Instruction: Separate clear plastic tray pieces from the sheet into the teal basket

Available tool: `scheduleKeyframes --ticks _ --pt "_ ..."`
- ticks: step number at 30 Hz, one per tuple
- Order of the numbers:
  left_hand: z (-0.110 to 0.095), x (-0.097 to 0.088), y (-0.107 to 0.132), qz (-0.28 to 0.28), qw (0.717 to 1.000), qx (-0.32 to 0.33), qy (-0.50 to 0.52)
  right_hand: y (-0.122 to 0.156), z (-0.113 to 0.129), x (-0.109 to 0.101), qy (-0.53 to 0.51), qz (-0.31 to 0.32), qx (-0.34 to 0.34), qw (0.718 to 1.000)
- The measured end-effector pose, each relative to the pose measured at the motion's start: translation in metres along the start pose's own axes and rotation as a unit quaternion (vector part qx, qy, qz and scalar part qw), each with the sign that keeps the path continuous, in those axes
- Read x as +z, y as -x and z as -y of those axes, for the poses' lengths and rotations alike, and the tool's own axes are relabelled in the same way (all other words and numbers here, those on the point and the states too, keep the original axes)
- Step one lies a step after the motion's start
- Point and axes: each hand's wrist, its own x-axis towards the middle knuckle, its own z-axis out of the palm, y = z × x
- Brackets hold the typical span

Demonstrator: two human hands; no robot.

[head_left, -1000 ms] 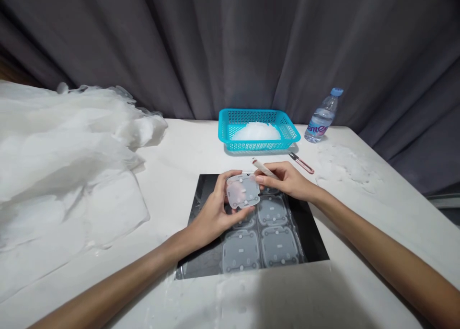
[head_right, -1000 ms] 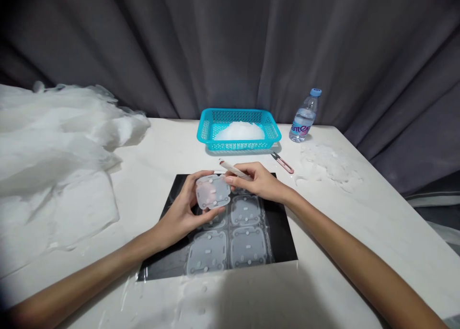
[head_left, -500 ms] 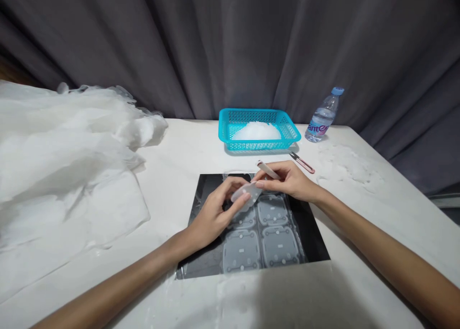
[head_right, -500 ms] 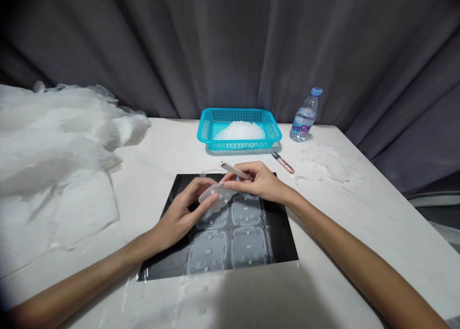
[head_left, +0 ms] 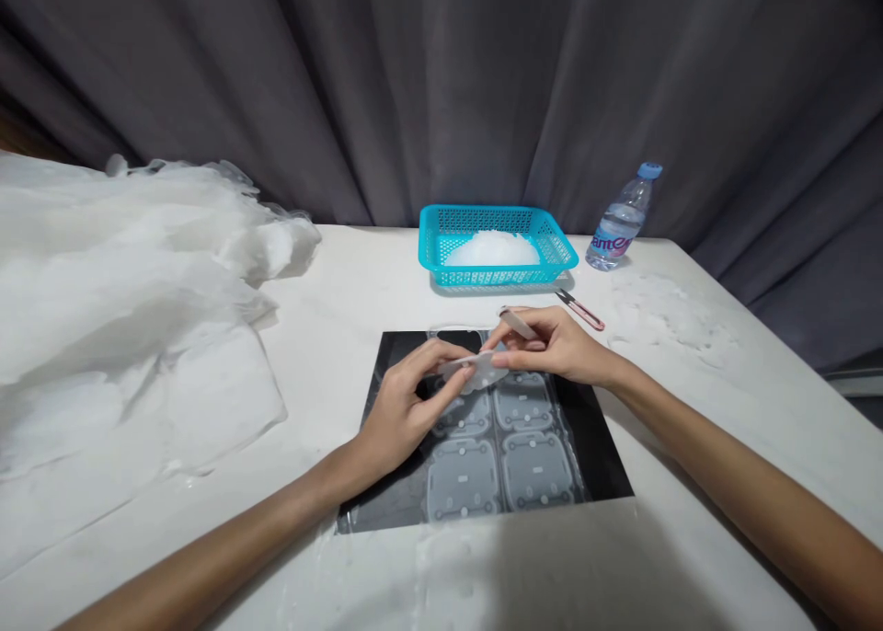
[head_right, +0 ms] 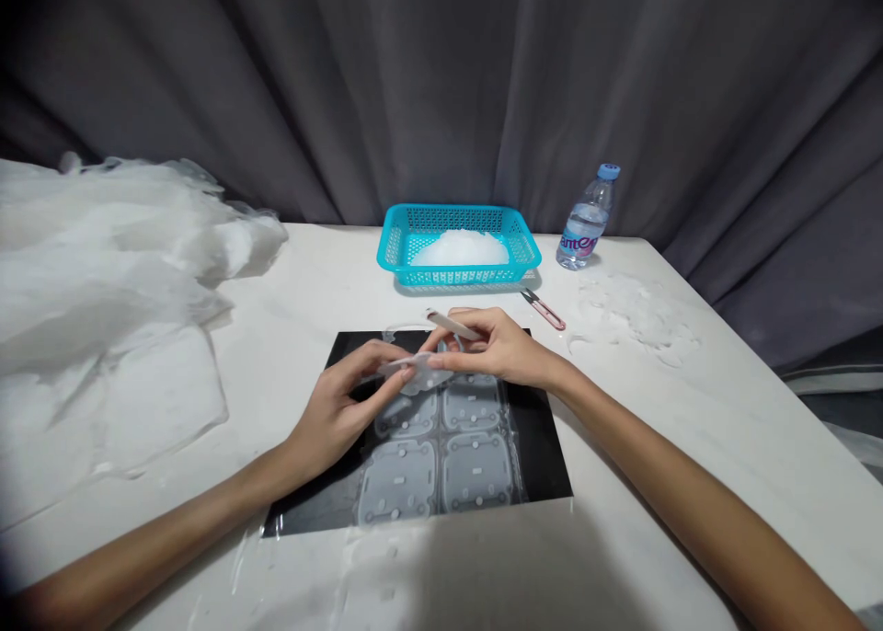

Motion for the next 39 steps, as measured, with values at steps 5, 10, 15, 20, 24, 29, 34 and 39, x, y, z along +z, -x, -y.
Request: scheduleKeyframes --ticks 5,10,15,20,24,29,34,39 --pt "0.006 0.001 -0.002 -0.026 0.990 -0.086 0.106 -0.001 -0.001 -0.004 0.038 0.030 0.021 0.999" --pt "0.010 0.002 -0.003 -0.011 0.982 -0.108 0.153 -0.001 0.002 -0.007 0.056 0.022 -0.003 0.998" --pt "0.010 0.002 -0.004 0.022 0.979 -0.131 0.155 0.000 0.005 -0.009 0.071 0.012 -0.015 0.997" --pt "0.018 0.004 -0.005 0.038 0.976 -0.138 0.163 -0.001 0.003 -0.015 0.076 -0.035 0.019 0.996" --pt "0.022 0.004 -0.005 0.067 0.984 -0.120 0.109 -0.026 -0.001 -0.036 0.076 -0.194 0.002 0.978" --pt "0.014 0.002 -0.001 0.147 0.986 -0.010 -0.081 -0.072 -0.006 -0.070 0.208 -0.320 0.099 0.919" --pt "0.005 0.002 0.004 0.184 0.956 0.090 -0.210 -0.057 -0.004 -0.071 0.281 -0.350 0.086 0.889" --pt "0.002 0.006 -0.004 0.171 0.954 0.084 -0.233 0.015 -0.003 -0.038 0.237 -0.241 -0.004 0.941"
